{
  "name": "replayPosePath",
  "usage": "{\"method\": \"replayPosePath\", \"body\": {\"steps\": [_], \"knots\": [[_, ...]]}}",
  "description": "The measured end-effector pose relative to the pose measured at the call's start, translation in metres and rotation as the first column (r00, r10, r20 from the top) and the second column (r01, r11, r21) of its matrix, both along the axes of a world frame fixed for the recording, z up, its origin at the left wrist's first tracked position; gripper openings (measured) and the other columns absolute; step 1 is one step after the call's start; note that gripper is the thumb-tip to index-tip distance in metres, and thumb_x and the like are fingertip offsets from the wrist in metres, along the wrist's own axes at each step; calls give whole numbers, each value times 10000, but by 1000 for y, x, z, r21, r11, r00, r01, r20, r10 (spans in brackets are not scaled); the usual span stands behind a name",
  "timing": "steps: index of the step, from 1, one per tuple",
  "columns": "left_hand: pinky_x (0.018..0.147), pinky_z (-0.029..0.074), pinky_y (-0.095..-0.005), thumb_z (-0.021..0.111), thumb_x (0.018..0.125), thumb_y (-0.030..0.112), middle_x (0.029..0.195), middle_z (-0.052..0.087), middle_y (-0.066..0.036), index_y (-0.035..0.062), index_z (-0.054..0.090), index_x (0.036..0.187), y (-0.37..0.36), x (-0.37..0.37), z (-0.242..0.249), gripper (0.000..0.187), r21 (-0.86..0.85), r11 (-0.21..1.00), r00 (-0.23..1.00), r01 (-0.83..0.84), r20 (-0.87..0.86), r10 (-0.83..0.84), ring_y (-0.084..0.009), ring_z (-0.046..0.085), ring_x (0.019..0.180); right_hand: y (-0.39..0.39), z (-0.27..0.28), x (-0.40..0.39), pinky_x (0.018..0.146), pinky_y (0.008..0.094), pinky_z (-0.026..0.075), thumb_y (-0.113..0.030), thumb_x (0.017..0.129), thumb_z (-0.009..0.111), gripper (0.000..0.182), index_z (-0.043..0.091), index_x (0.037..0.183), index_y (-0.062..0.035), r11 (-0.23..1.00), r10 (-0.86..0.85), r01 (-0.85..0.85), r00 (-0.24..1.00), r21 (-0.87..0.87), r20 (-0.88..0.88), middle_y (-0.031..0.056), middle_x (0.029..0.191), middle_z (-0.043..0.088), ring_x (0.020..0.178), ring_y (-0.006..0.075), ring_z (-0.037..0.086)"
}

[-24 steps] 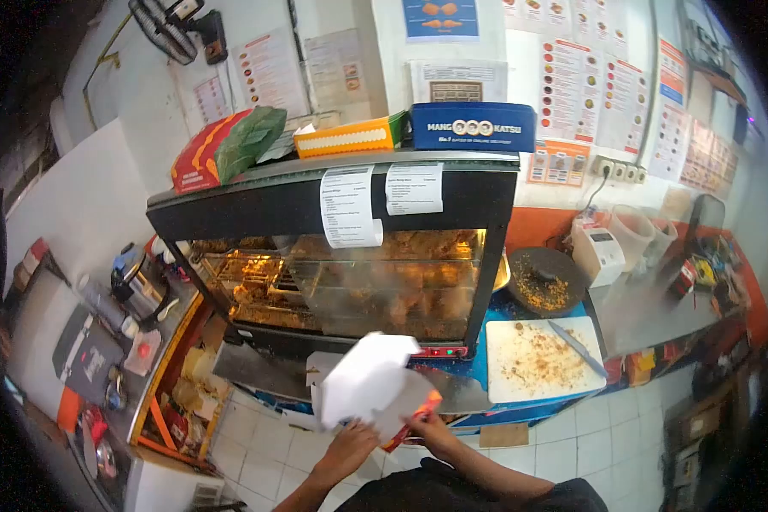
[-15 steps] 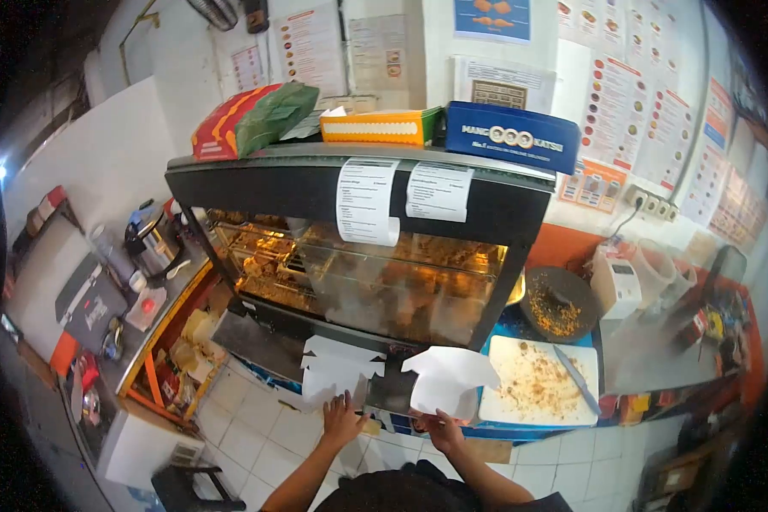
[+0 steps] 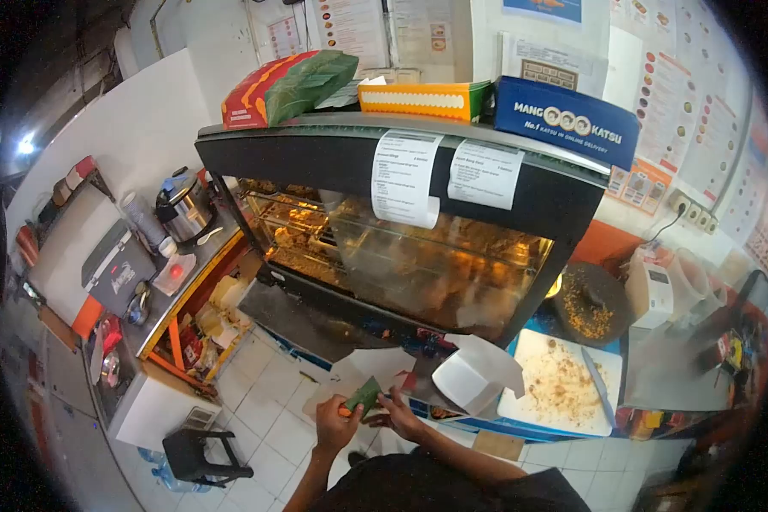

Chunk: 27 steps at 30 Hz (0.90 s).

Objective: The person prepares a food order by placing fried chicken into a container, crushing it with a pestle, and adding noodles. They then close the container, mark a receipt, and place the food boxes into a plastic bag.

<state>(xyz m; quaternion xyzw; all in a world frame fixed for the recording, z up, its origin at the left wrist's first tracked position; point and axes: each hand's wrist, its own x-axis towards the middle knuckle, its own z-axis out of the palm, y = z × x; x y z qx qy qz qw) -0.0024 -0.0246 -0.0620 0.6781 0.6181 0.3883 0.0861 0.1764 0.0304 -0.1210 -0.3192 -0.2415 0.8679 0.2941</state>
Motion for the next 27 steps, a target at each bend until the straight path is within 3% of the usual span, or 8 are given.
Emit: {"method": "replayPosePath", "body": {"steps": [4, 10, 13, 16, 19, 22, 25, 27], "knots": [[604, 469, -455, 656, 902, 187, 749, 662, -185, -40, 543, 1350, -9, 3, 30, 515, -34, 998, 971, 59, 234, -50, -358, 615, 606, 9, -24, -36, 857, 442, 553, -386, 1066, 429, 719, -20, 1582, -165, 975, -96, 110, 992, 194, -77, 179, 1344, 457, 1008, 293, 669], [578, 504, -328, 609, 930, 99, 850, 711, -214, -29, 612, 1288, -26, -7, 87, 380, -161, 986, 841, -52, 525, 130, -160, 667, 672, 22, 14, -42, 655, 333, 534, -435, 1068, 396, 585, 264, 1511, -76, 860, -154, 149, 988, 488, -30, 96, 1169, 540, 738, 198, 622], [614, 515, -289, 598, 924, 60, 847, 726, -199, -29, 664, 1219, -26, -10, 107, 315, -239, 960, 905, -144, 362, 225, -105, 658, 722, 35, 36, -48, 589, 302, 502, -409, 1069, 419, 509, 412, 1465, -90, 801, -148, 58, 984, 596, 103, 67, 964, 520, 669, 145, 563], [584, 494, -302, 604, 904, 58, 765, 714, -161, -34, 682, 1183, -21, -9, 97, 304, -103, 981, 914, -163, 359, 189, -121, 638, 649, 29, 59, -52, 566, 282, 472, -333, 1050, 509, 426, 506, 1383, -67, 782, -173, 39, 972, 622, 157, 46, 873, 503, 648, 124, 534], [552, 466, -323, 610, 875, 44, 703, 688, -132, -37, 686, 1166, -19, -11, 92, 311, -140, 977, 958, -159, 219, 187, -136, 610, 600, 31, 48, -47, 599, 297, 470, -262, 1022, 581, 410, 524, 1374, -61, 403, -414, -42, 883, 914, 223, 77, 899, 529, 693, 135, 541], [509, 414, -331, 599, 858, 35, 615, 611, -90, -28, 663, 1190, -12, -8, 97, 344, -128, 984, 981, -121, 138, 139, -141, 536, 528, 29, 66, -26, 654, 340, 474, -280, 1010, 595, 416, 549, 1355, -53, 175, -180, -246, 944, 953, 277, 113, 954, 554, 739, 175, 545], [521, 391, -313, 575, 872, 36, 606, 546, -71, -7, 624, 1179, -10, -3, 100, 314, -133, 990, 898, -39, 431, 93, -125, 490, 534, 32, 61, -14, 726, 380, 499, -347, 976, 635, 533, 495, 1409, -70, 53, -53, -260, 963, 964, 263, 125, 1068, 555, 824, 237, 593], [576, 410, -280, 536, 888, 26, 656, 538, -50, 22, 588, 1167, -4, -5, 91, 284, -188, 982, 872, 0, 482, 92, -106, 500, 601, 16, 80, -1, 767, 404, 513, -396, 955, 647, 614, 446, 1449, -92, 53, -191, -249, 948, 967, 255, 134, 1148, 537, 891, 282, 621]]}}
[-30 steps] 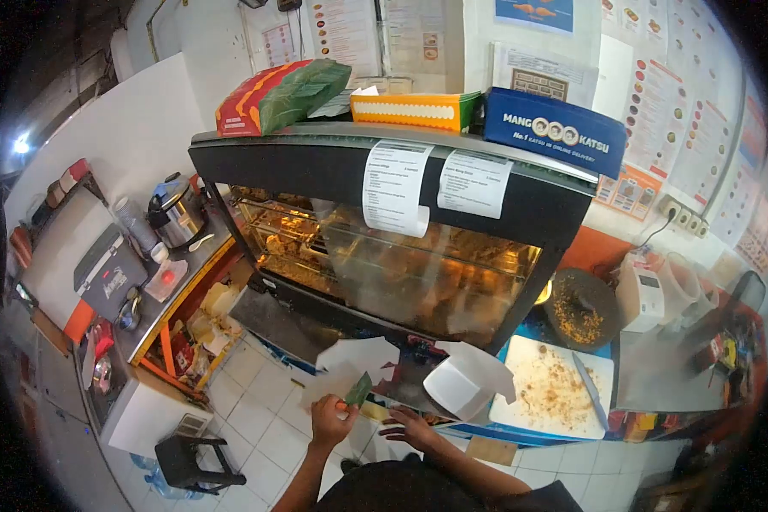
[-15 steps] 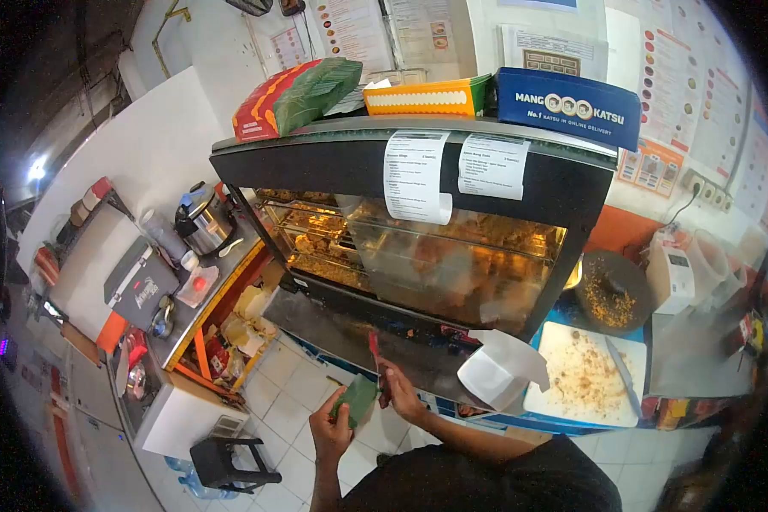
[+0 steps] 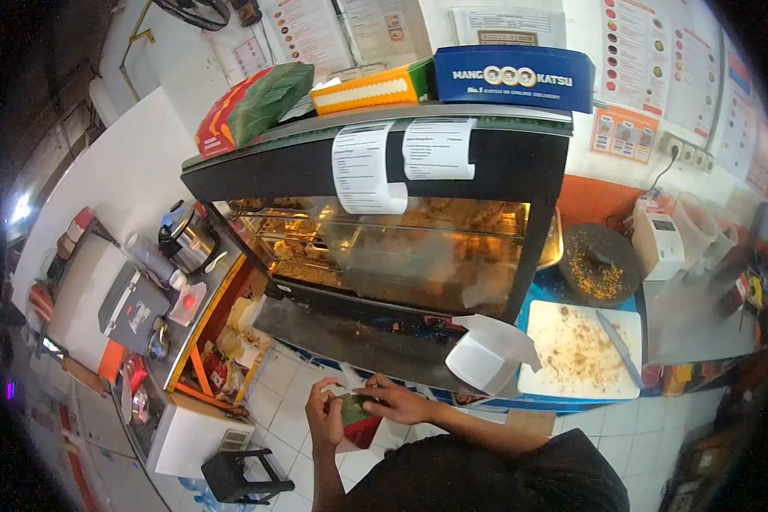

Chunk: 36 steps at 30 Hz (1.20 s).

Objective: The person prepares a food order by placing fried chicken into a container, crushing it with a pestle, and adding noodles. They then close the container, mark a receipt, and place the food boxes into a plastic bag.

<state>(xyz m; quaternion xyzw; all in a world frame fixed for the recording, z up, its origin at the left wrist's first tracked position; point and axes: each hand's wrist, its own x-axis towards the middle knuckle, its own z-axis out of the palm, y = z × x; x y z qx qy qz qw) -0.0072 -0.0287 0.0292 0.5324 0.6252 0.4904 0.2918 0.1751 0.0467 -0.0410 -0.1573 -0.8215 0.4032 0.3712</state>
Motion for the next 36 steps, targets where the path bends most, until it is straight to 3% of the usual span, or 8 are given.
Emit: {"method": "replayPosePath", "body": {"steps": [8, 12, 17, 21, 22, 26, 32, 36], "knots": [[711, 500, -294, 543, 990, 159, 837, 672, -110, -3, 617, 1017, 2, -42, -5, 179, -164, 978, 969, 133, -188, -163, -142, 631, 790, -9, 43, 49, 888, 480, 504, -460, 1015, 482, 638, 294, 1506, -100, 998, -20, 38, 948, -51, 319, 212, 1240, 504, 991, 394, 632], [820, 532, -314, 602, 951, 81, 1043, 685, -84, -29, 596, 1159, -6, -57, 19, 236, -103, 923, 852, 370, 435, -293, -170, 659, 941, 1, 32, 73, 920, 495, 487, -462, 1056, 359, 564, 311, 1481, -95, 909, -219, 272, 956, -316, 195, 297, 1156, 574, 998, 436, 624], [899, 545, -390, 582, 984, 111, 1278, 622, -97, -2, 511, 1338, 7, -28, -18, 378, 108, 809, 565, 578, 663, -492, -210, 629, 1106, 5, 29, 73, 819, 489, 501, -407, 1072, 340, 456, 498, 1228, -9, 820, -245, 352, 929, -452, 278, 261, 971, 664, 918, 427, 657], [899, 552, -395, 513, 1021, 127, 1261, 637, -91, 24, 512, 1337, 11, -9, -30, 332, 143, 855, 294, 498, 900, -322, -201, 651, 1067, 3, 40, 75, 846, 417, 507, -388, 1069, 373, 448, 521, 1236, 1, 827, -293, 445, 862, -343, 413, 214, 1016, 670, 954, 365, 661], [900, 554, -395, 502, 1027, 133, 1249, 645, -88, 31, 522, 1326, 19, -4, -26, 316, 89, 884, 345, 458, 899, -269, -196, 660, 1046, 0, 52, 76, 872, 386, 507, -387, 1069, 379, 457, 519, 1272, -2, 824, -306, 491, 806, -283, 507, 194, 1054, 672, 980, 332, 663], [912, 543, -421, 490, 1039, 154, 1166, 673, -60, 55, 568, 1249, 39, 14, -9, 244, 45, 952, 370, 302, 915, -160, -200, 666, 1020, -17, 83, 66, 1010, 489, 449, -153, 916, 678, 493, 506, 1367, -52, 956, -263, 274, 959, 102, -106, 212, 1389, 510, 1268, 377, 517], [855, 550, -354, 548, 1028, 170, 1055, 680, -56, 47, 607, 1165, 33, 20, -14, 194, 61, 987, 458, 152, 880, -125, -166, 666, 915, -19, 89, 46, 1080, 486, 413, -196, 864, 752, 658, 462, 1440, -65, 949, -164, 167, 986, 268, -33, 185, 1489, 422, 1361, 380, 424], [799, 522, -285, 543, 1038, 197, 985, 654, -24, 43, 618, 1101, 28, 40, 8, 183, 55, 998, 618, 39, 784, -67, -110, 627, 874, -16, 82, 30, 1058, 468, 429, -181, 831, 767, 451, 652, 1232, -11, 926, -251, 221, 966, 307, 63, 204, 1465, 458, 1318, 408, 469]]}}
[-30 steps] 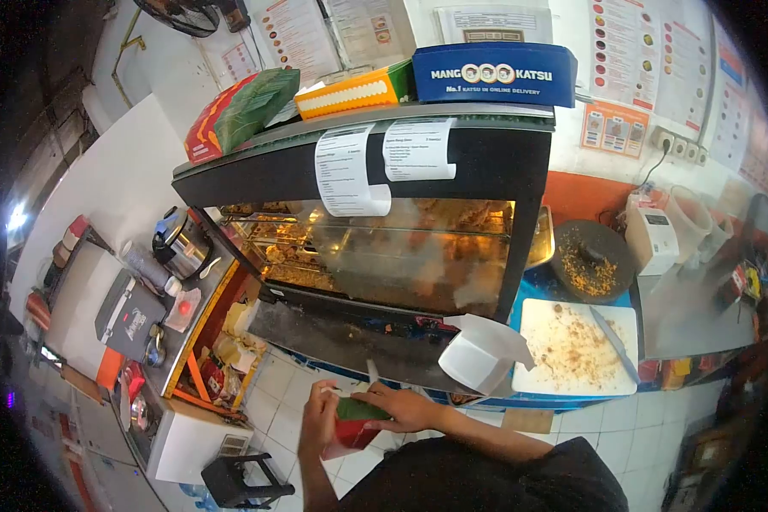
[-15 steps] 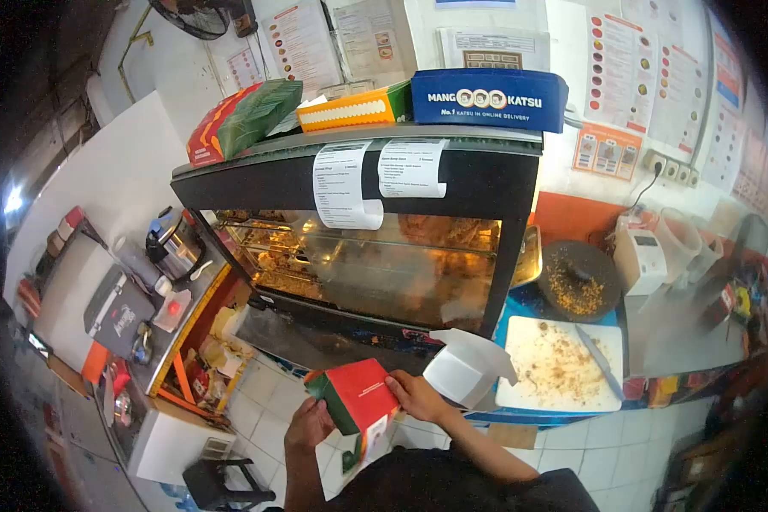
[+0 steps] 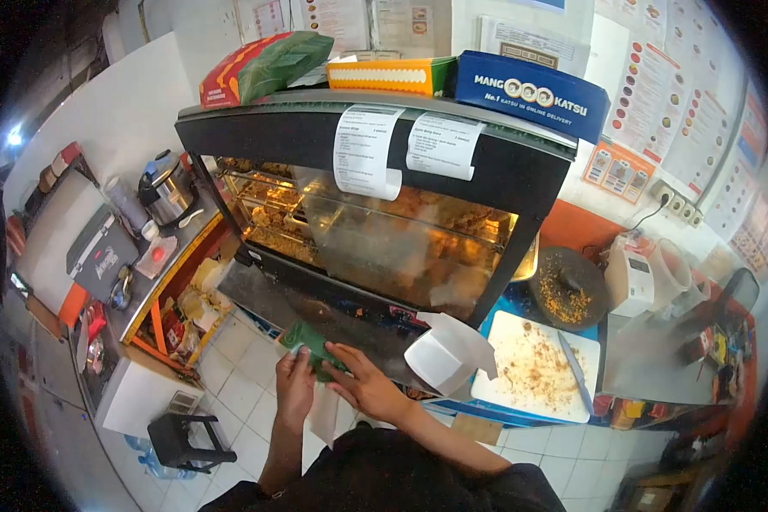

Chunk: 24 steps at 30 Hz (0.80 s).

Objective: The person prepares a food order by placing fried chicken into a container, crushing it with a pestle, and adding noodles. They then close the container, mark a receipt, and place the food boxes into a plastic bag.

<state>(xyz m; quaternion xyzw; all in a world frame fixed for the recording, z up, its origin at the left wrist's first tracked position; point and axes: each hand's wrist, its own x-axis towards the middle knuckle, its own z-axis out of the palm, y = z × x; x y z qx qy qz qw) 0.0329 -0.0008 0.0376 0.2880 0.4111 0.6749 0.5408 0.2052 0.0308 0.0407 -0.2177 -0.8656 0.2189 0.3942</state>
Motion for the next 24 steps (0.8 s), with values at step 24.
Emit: {"method": "replayPosePath", "body": {"steps": [24], "knots": [[932, 454, -421, 562, 850, 60, 901, 654, -135, 61, 678, 887, 144, -120, -190, 122, -145, 640, -236, 755, -970, 59, -340, 612, 1001, -46, -64, 198, 790, 286, 547, -191, 955, 630, 399, 551, 1293, 5, 318, 119, -116, 990, -941, -82, 89, 1008, 673, 856, 176, 673]]}}
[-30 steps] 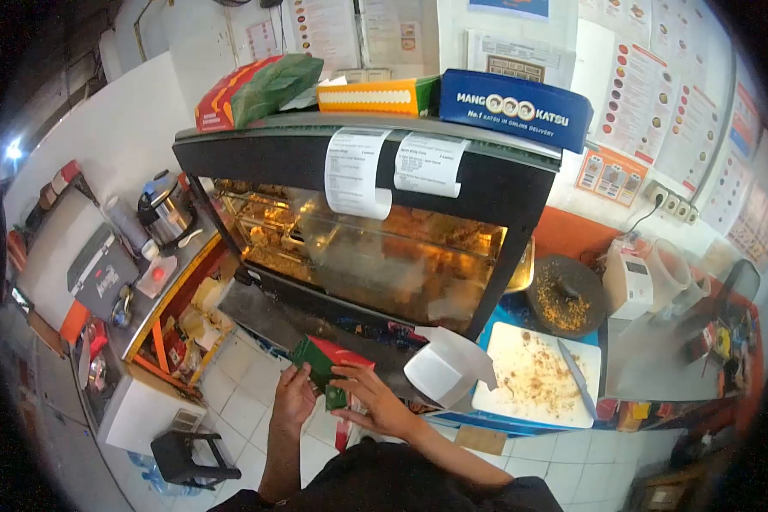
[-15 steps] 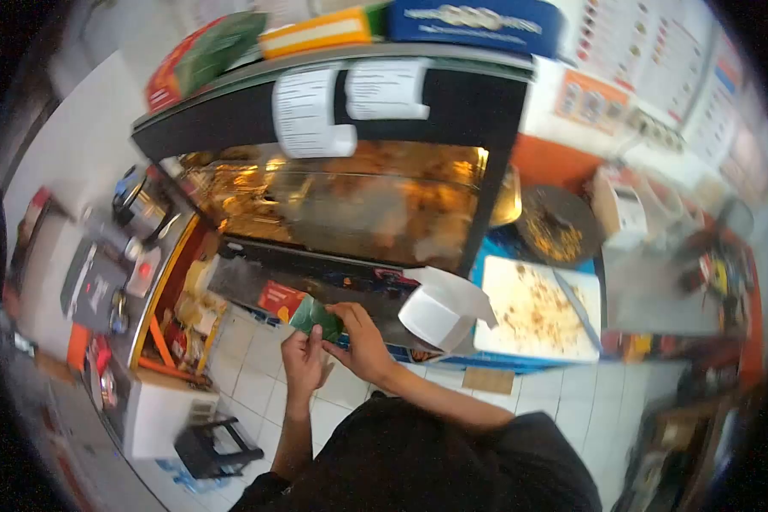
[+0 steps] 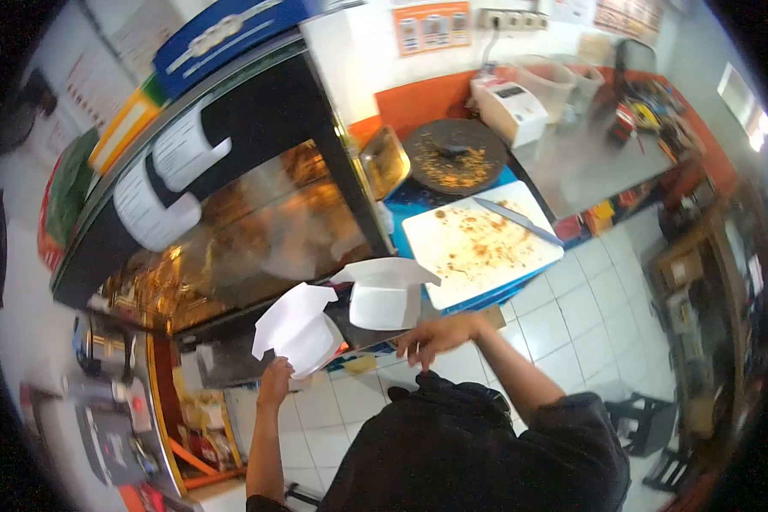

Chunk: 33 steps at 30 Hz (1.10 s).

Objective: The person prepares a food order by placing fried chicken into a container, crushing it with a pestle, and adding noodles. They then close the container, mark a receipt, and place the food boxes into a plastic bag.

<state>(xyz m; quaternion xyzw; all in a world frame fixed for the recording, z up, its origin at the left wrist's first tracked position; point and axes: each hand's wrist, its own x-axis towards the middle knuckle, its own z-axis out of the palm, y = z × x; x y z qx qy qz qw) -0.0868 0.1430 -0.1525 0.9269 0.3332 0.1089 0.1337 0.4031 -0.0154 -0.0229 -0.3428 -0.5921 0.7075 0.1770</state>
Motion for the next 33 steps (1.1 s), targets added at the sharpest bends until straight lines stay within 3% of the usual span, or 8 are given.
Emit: {"method": "replayPosePath", "body": {"steps": [5, 8, 11, 15, 18, 20, 24, 33], "knots": [[1180, 212, -591, 556, 837, -27, 1604, 259, -173, 117, 542, 1405, 32, 50, 38, 586, 25, 988, 868, 152, -482, -121, -370, 213, 1494, 86, 13, 77, 682, 318, 542, -135, 879, 630, 225, 663, 1030, 28, 736, -657, 621, 751, 270, 64, 113, 881, 688, 755, 177, 681], [1157, 230, -626, 558, 842, -20, 1591, 268, -197, 115, 531, 1411, 34, 61, 57, 586, -20, 995, 899, 97, -427, -96, -391, 252, 1473, 175, -49, 99, 702, 347, 555, -166, 930, 592, 229, 679, 1040, 15, 567, -816, 677, 540, 468, 208, 135, 873, 692, 766, 252, 681], [1151, 309, -531, 593, 860, 47, 1562, 307, -219, 94, 510, 1419, -1, 56, 67, 567, -160, 985, 942, -68, -336, 10, -410, 323, 1427, 260, -143, 107, 746, 419, 563, -152, 895, 578, 229, 703, 1018, -4, 448, -839, 299, 466, 842, 281, 204, 944, 700, 810, 389, 682], [1098, 408, -451, 666, 876, 141, 1539, 349, -214, 77, 508, 1412, -64, 48, 82, 563, -382, 893, 943, -238, -311, 118, -403, 427, 1359, 304, -173, 90, 799, 491, 547, -98, 812, 605, 170, 720, 895, -3, 592, -798, 535, 289, 602, 528, 283, 984, 680, 932, 431, 673], [1072, 438, -439, 705, 872, 184, 1462, 460, -218, 68, 524, 1394, -96, 45, 86, 565, -475, 828, 934, -298, -325, 150, -389, 492, 1308, 298, -169, 110, 758, 448, 551, -39, 753, 624, 131, 718, 841, -14, 209, -978, 580, 116, 788, 174, 232, 867, 692, 831, 406, 676], [1066, 442, -439, 721, 869, 204, 1387, 546, -217, 64, 539, 1381, -106, 49, 91, 561, -522, 802, 952, -291, -244, 186, -383, 533, 1269, 259, -123, 119, 712, 369, 550, -40, 757, 676, 85, 695, 830, 1, 29, -987, 710, 132, 704, -93, 162, 841, 686, 775, 276, 690], [979, 506, -386, 708, 894, 119, 1256, 642, -201, 44, 547, 1372, -80, 145, 147, 510, -573, 812, 985, -116, 37, 167, -294, 642, 1134, 155, -9, 103, 630, 237, 486, 88, 860, 624, 106, 616, 827, -13, 83, -903, 910, 242, 407, -356, 32, 868, 548, 736, 112, 584], [719, 576, -288, 708, 869, 14, 1022, 649, -107, 1, 619, 1071, -26, 346, 211, 221, -432, 877, 689, 211, 702, 180, -188, 675, 874, 13, 106, 17, 703, 297, 466, 98, 712, 664, 166, 696, 790, -44, 221, -828, 715, 497, 664, -260, 72, 849, 544, 823, 214, 585]]}}
